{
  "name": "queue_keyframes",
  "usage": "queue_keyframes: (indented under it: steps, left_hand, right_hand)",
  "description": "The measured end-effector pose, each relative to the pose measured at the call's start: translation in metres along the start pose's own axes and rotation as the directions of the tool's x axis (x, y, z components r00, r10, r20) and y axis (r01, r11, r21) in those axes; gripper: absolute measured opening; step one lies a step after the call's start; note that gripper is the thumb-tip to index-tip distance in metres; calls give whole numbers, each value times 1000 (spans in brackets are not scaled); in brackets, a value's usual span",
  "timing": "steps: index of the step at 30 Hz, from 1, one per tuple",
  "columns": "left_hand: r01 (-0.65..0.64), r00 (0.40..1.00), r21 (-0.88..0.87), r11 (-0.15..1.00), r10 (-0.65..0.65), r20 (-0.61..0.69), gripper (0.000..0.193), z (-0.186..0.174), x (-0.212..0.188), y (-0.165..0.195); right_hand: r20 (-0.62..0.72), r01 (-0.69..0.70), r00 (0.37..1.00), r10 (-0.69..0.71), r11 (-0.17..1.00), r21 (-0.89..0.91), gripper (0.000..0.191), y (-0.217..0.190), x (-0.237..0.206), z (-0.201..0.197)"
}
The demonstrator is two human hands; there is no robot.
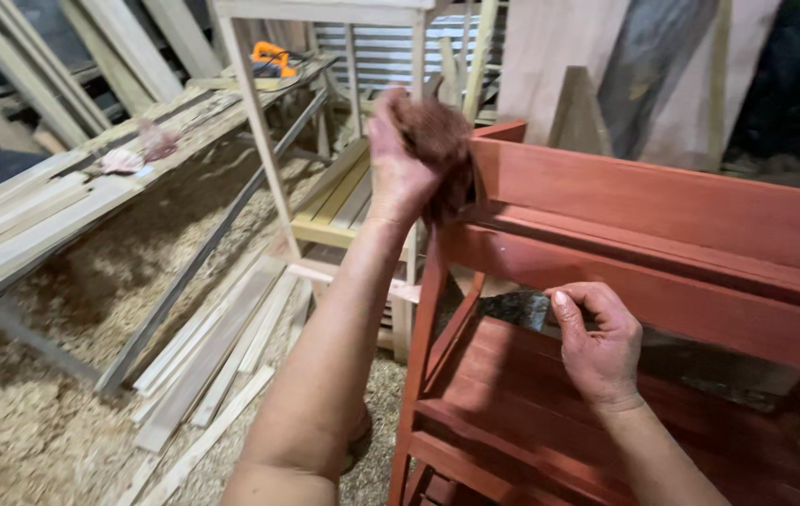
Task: The person wipes a red stain or finish onto a small wooden shelf unit using a cloth, working over the rails, edges, and slatted surfaces, and rotates the unit to reach other sides. A bucket of stain sits on the ground nearby as they coat the frame and top panels.
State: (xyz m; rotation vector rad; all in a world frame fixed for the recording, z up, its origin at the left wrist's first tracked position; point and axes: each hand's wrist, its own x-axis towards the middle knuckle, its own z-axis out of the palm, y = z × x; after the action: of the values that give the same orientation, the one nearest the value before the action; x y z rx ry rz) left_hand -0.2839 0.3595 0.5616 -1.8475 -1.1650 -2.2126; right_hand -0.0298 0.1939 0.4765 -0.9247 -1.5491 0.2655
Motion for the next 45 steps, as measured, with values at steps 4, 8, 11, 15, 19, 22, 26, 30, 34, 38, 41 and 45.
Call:
queue_keyframes:
  steps: [4, 8, 11, 15, 19, 22, 26, 30, 34, 38, 41, 45]
  left_hand:
    - [-166, 970, 232, 958, 201, -137, 103, 25, -11, 23]
    - [71, 992, 245, 967, -43, -119, 86, 55, -30, 34]
    - [-98, 983, 424, 900, 154, -99, 68, 68, -48, 51]
    - [-166, 985, 372, 913, 139, 98, 74, 87, -58, 96]
    - [-277, 944, 317, 907, 195, 266, 73, 120, -66, 151]
    - [-344, 906, 236, 909, 255, 337, 72, 148, -76, 185]
    - [-428, 849, 215, 878, 308, 430, 71, 191, -98, 229]
    - [-419, 813, 107, 902, 321, 486, 52, 244, -125, 280]
    - [-479, 765, 98, 872, 360, 535, 50, 299, -156, 327]
    - [-554, 719, 100, 827, 414, 559, 59, 358, -185, 368]
    - [-517, 702, -37, 855, 448, 553, 61, 398, -209, 394]
    - [-546, 691, -137, 827, 537, 484, 52, 447, -230, 423]
  right_hand:
    - [-49, -16, 999, 13, 998, -63, 7, 1, 5, -26]
    - [-95, -60, 994, 51, 994, -87, 8, 7, 7, -55]
    - [-135, -85, 988, 79, 995, -43, 8, 14, 6, -72]
    - [-196, -83, 976, 98, 993, 83, 11, 22, 8, -94]
    - [-234, -101, 966, 107, 994, 38, 12, 26, 6, -125]
    - [-270, -116, 956, 117, 993, 23, 12, 28, -1, -156]
    - [-321, -161, 935, 152, 987, -1, 12, 37, -14, -201]
    - [-393, -201, 907, 153, 976, -84, 13, 47, -30, -250]
    - [-466, -212, 881, 85, 950, -227, 12, 61, -45, -296]
    - [-509, -273, 850, 132, 938, -214, 12, 76, -62, -346]
    - [-528, -311, 842, 111, 900, -307, 12, 89, -75, -377]
    - [-523, -267, 850, 71, 913, -310, 15, 99, -88, -409]
